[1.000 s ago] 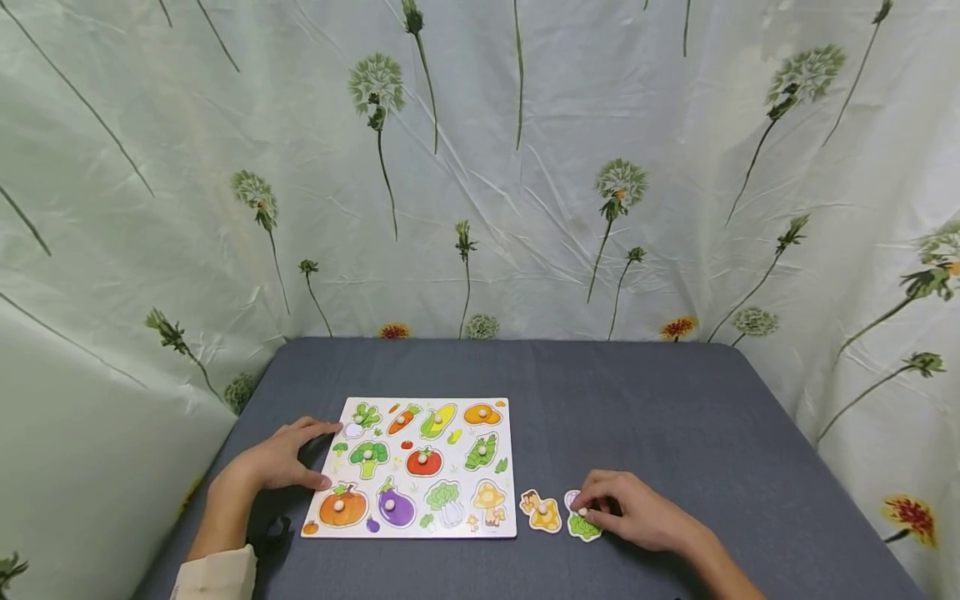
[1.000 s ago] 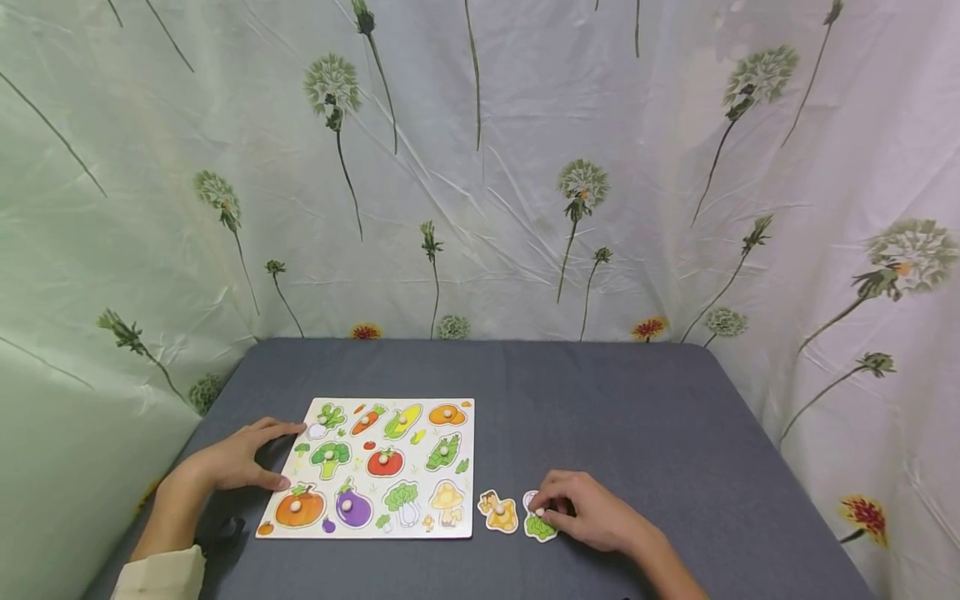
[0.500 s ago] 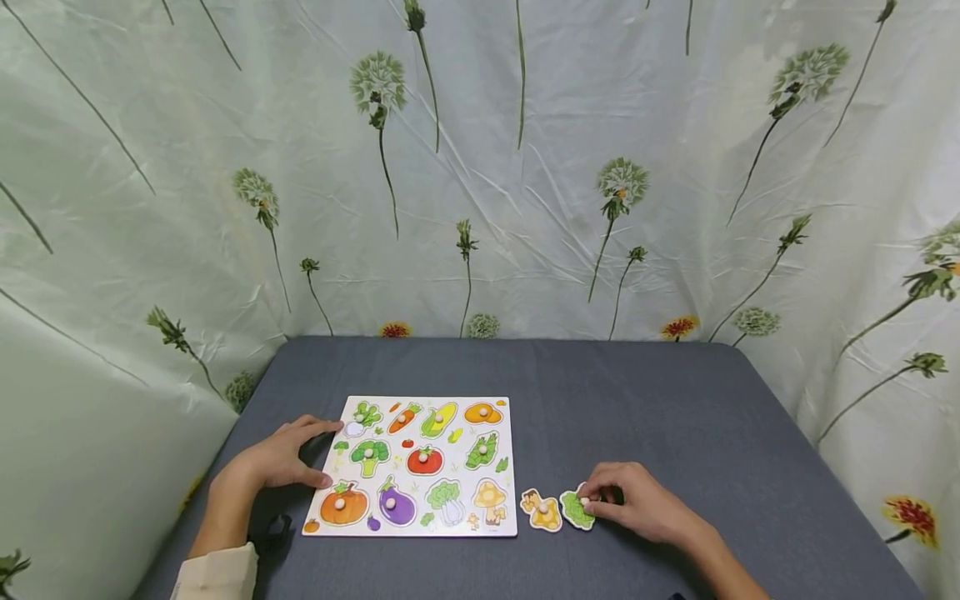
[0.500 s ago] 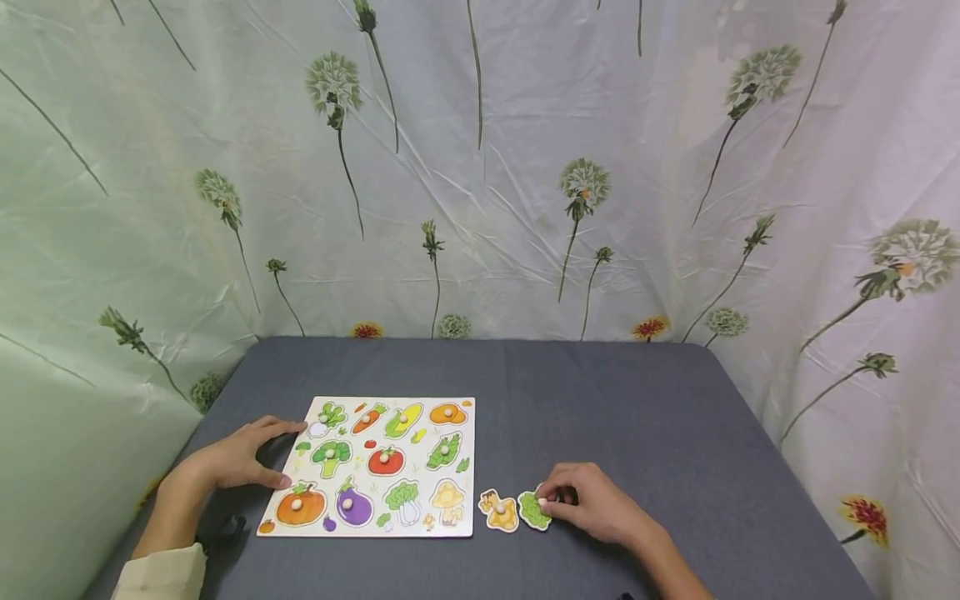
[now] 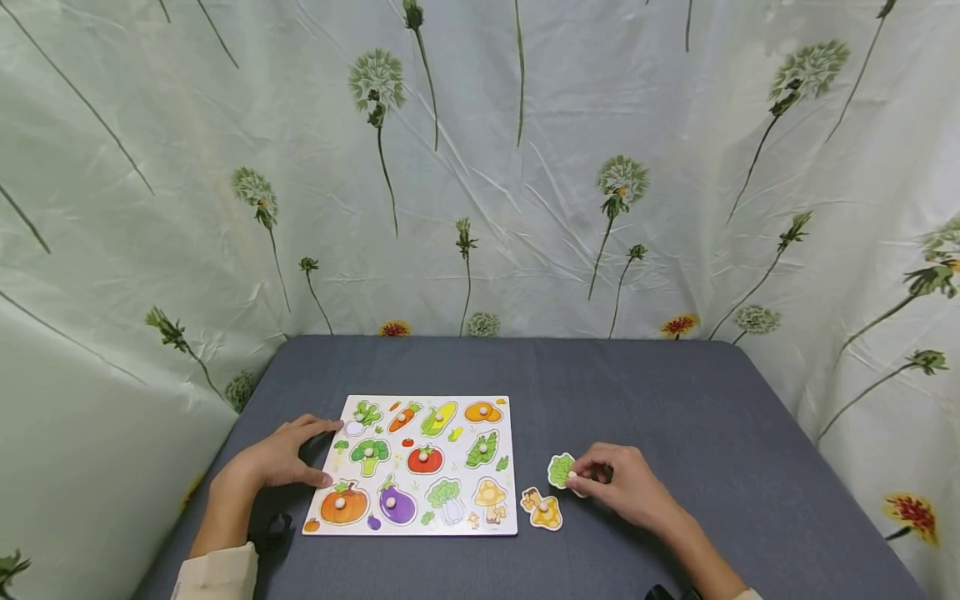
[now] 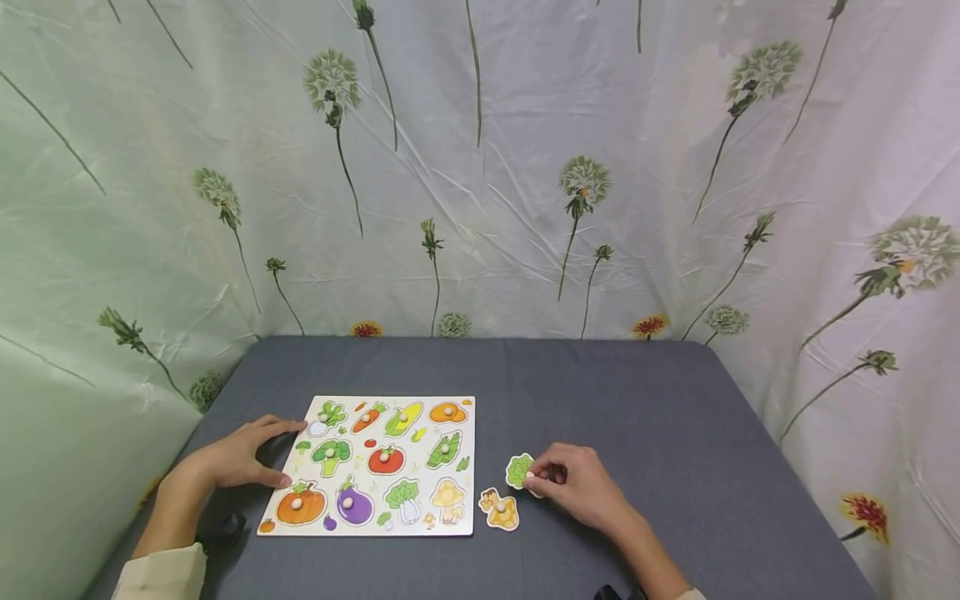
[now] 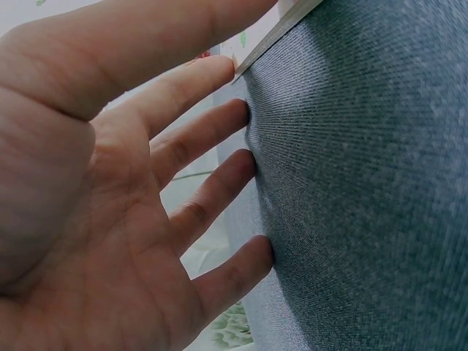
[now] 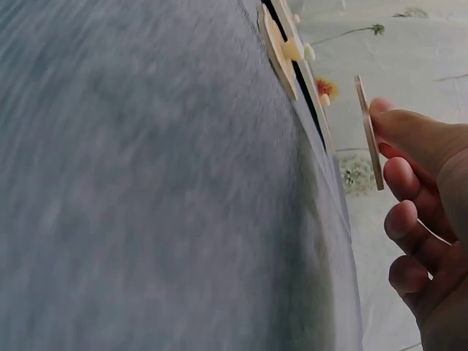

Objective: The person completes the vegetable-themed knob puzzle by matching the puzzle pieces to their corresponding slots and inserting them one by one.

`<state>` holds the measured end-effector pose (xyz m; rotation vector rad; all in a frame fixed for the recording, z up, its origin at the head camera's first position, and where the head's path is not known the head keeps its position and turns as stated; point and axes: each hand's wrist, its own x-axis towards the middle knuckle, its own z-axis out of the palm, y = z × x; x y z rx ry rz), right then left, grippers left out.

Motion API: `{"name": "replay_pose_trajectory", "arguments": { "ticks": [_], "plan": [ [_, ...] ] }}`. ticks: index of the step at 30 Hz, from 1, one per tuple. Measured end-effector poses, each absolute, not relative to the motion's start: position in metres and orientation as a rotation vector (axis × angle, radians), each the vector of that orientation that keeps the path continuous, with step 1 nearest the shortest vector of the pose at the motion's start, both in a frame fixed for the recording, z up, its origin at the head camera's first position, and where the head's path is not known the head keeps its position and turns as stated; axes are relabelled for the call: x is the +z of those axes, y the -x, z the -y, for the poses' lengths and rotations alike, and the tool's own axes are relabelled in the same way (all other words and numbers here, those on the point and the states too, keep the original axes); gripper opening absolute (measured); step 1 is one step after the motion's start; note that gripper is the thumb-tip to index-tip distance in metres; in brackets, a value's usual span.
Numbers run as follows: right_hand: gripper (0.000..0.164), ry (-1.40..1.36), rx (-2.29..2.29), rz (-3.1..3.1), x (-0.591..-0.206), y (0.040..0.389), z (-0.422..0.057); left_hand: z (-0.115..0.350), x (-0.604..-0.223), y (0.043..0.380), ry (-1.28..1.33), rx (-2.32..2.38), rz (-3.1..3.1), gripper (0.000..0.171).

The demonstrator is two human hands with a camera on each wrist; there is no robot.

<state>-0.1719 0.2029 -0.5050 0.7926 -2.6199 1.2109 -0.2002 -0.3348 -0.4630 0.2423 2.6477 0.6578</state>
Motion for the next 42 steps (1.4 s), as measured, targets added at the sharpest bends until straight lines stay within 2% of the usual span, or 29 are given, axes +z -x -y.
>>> {"name": "replay_pose_trajectory", "arguments": {
  "ticks": [16, 31, 42],
  "plan": [
    [0.01, -0.75, 1.302, 2.658, -0.501, 0.176, -0.159, 0.335, -0.465, 0.201, -0.225, 0.653, -2.66, 0.095],
    [0.014, -0.738, 1.45, 2.692, -0.506, 0.171, -0.115, 0.335, -0.463, 0.201, -0.209, 0.63, -2.655, 0.095],
    [0.013, -0.826, 1.541, 2.633, -0.51, 0.169, -0.089, 0.335, -0.464, 0.2, -0.235, 0.649, -2.649, 0.095]
  ]
}}
